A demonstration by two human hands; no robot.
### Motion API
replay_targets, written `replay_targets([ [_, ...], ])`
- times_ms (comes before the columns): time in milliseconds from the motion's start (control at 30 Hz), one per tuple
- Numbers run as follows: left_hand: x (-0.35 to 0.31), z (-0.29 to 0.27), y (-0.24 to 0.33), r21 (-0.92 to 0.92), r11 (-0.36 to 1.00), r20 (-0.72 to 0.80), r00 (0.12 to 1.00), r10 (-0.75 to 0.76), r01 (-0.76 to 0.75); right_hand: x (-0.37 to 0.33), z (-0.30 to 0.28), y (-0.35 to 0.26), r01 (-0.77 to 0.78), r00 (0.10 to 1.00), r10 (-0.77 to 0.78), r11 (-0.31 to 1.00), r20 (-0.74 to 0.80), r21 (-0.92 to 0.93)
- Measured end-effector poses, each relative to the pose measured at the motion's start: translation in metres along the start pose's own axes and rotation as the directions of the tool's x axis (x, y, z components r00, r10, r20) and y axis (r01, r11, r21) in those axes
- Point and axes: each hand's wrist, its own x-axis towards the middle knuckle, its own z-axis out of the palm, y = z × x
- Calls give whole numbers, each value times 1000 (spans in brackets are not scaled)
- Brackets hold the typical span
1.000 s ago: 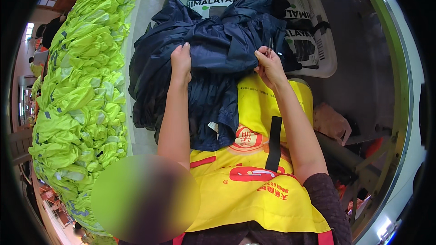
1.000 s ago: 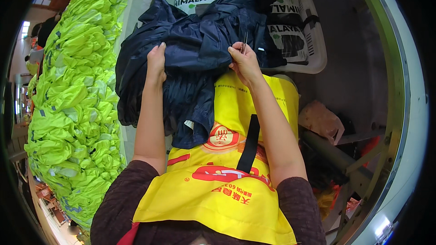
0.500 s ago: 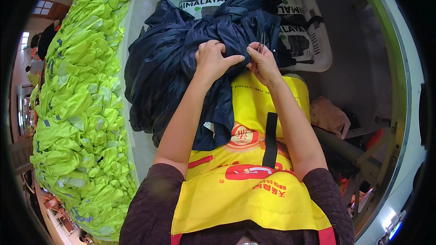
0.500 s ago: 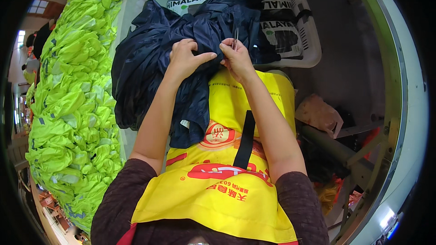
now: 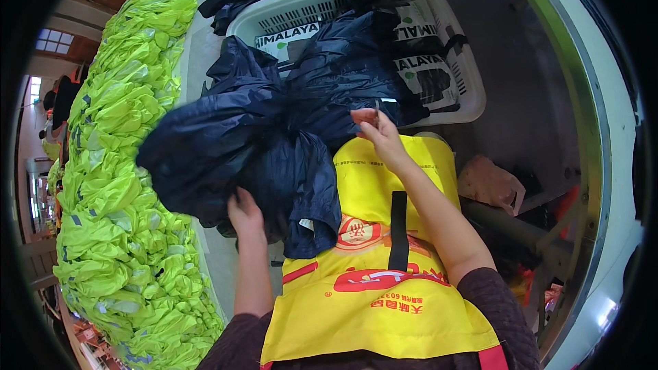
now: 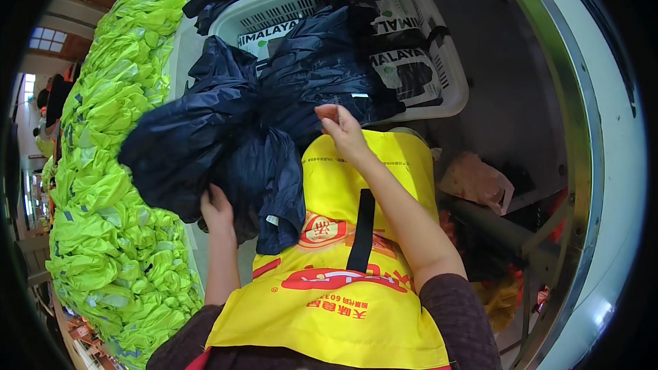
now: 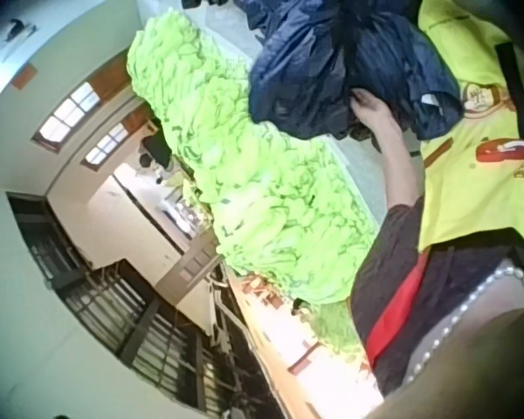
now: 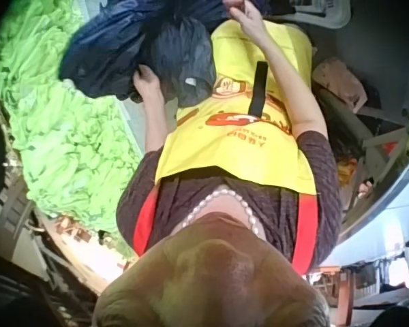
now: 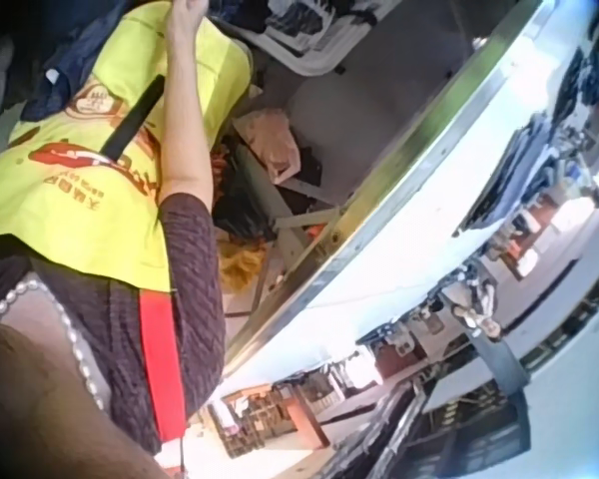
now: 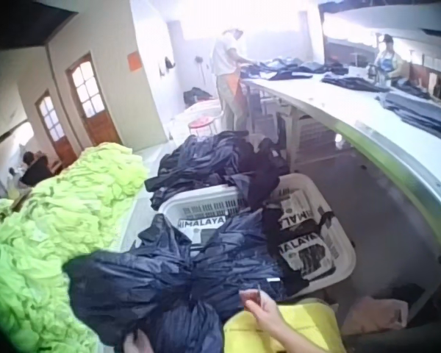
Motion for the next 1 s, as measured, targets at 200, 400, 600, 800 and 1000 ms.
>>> replay_targets([
  [200, -130, 2, 70, -73, 794, 371, 756, -539, 603, 34, 94, -22, 291, 922, -273, 956, 275, -28],
  [400, -70, 101, 145, 332, -130, 789, 199, 581, -934, 47, 161, 17, -105, 734, 24, 991, 678, 79],
  [600, 71, 101, 107, 736, -321, 585, 799, -143, -596, 27, 42, -19, -436, 843, 293, 863, 452, 255],
  [800, 7, 247, 132, 375, 344, 795, 489, 359, -861, -25, -68, 2, -436, 897, 414, 771, 155, 464],
  [1000, 38, 332, 7, 263, 285, 882, 349, 316, -922, -29, -87, 19, -376, 907, 415, 714, 75, 591],
])
